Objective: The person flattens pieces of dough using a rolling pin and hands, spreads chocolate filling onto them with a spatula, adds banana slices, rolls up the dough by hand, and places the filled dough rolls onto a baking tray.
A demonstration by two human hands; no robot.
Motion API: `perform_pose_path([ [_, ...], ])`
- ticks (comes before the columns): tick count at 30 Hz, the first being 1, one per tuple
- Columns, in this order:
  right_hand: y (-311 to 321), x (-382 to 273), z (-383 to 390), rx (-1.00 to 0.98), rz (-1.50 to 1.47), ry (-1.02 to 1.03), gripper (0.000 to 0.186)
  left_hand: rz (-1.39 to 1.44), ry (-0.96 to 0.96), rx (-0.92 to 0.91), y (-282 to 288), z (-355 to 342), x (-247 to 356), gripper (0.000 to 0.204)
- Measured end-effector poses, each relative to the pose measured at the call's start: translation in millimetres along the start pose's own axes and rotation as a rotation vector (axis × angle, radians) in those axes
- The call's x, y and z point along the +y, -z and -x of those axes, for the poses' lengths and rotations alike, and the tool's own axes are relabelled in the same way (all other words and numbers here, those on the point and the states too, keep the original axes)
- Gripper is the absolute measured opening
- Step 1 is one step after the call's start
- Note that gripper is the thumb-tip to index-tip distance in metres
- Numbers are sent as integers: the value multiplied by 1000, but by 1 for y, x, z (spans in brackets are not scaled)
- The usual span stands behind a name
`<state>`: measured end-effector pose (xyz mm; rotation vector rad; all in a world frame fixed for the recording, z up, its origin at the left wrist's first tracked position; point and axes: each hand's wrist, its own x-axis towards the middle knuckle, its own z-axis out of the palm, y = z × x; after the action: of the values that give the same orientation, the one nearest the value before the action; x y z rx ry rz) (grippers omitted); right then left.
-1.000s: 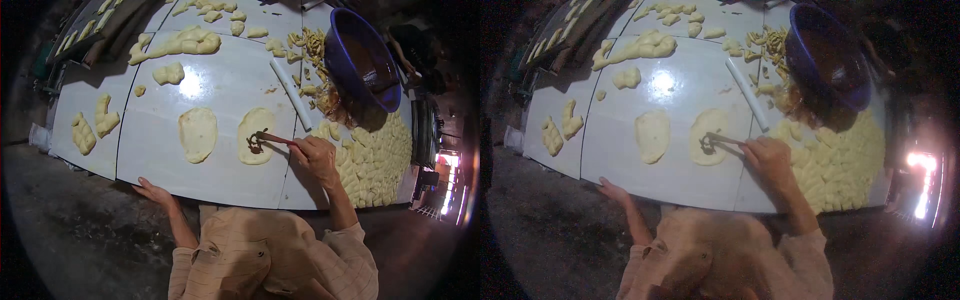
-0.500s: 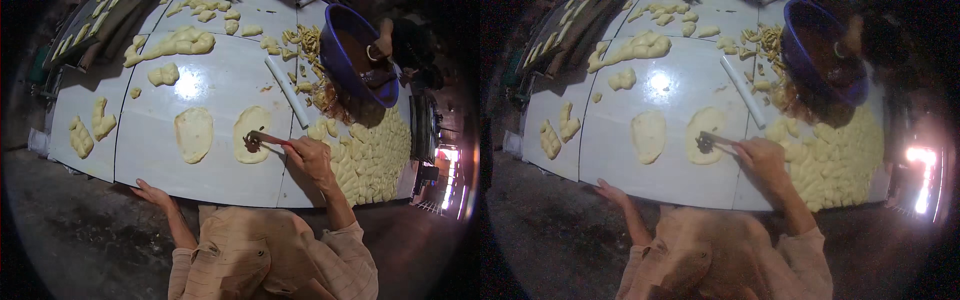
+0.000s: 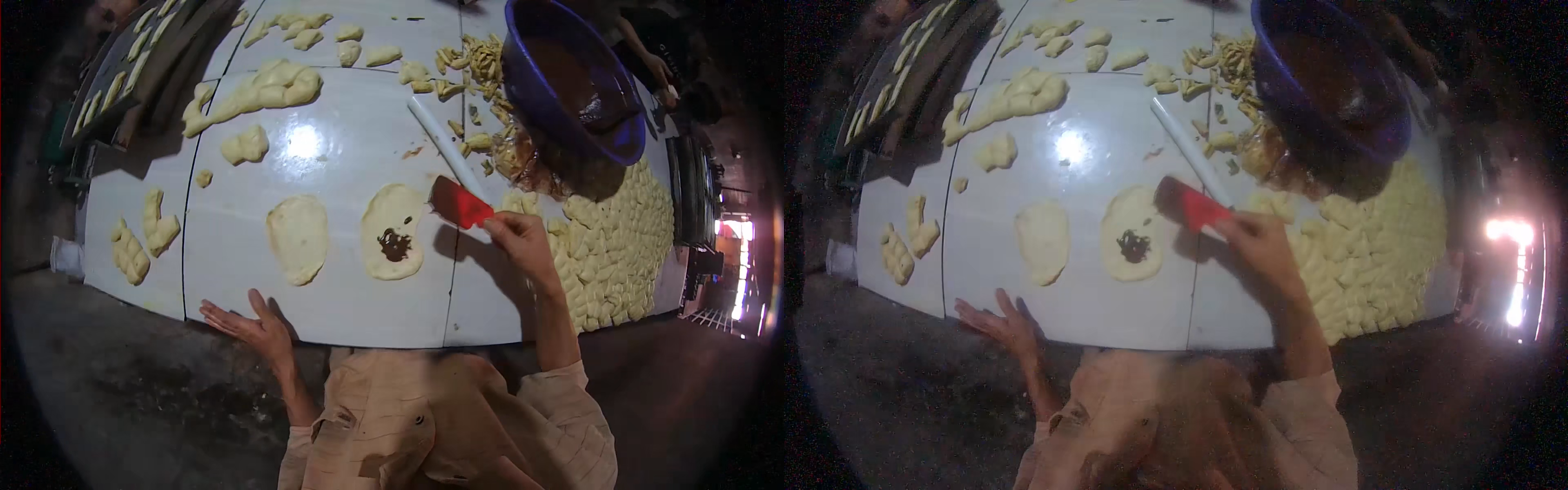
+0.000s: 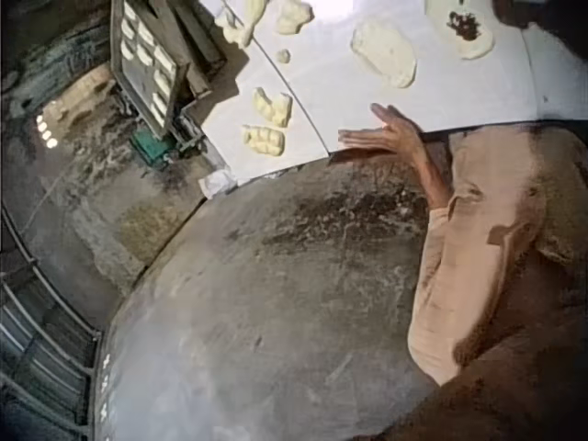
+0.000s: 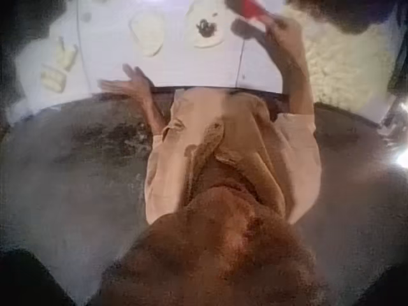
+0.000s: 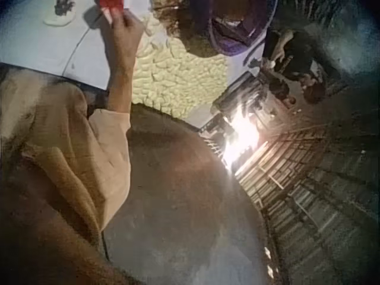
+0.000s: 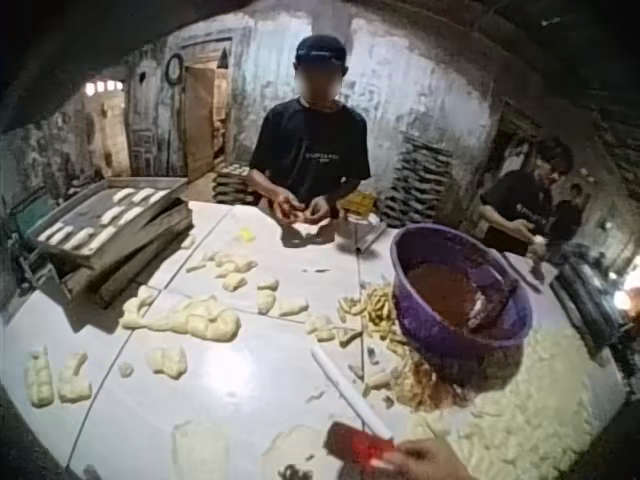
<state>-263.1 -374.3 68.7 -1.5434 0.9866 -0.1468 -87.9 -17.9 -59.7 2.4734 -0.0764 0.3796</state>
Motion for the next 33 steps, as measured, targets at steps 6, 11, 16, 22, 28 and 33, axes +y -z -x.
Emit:
perform_pose_path([
  [6,122,-26,-56,302,74,390,33,-256,-31,-297,-15,16,34,91],
  [11,213,-76,-109,514,247,447,37,-456,-30,-317,-20,27,44,82],
  [16,251,-79,-154,339,1113,198,43,-556,-25,-422,-23,35,32,78],
  [22,222,-41,-214,125,1171,435,51,-534,-105,-266,-6,38,37,80],
  [28,261,-39,-201,9,902,448,41,-625,-221,-179,-16,48,26,76],
  [33,264,-45,-197,-91,658,225,40,-647,-258,-164,-21,44,15,73],
])
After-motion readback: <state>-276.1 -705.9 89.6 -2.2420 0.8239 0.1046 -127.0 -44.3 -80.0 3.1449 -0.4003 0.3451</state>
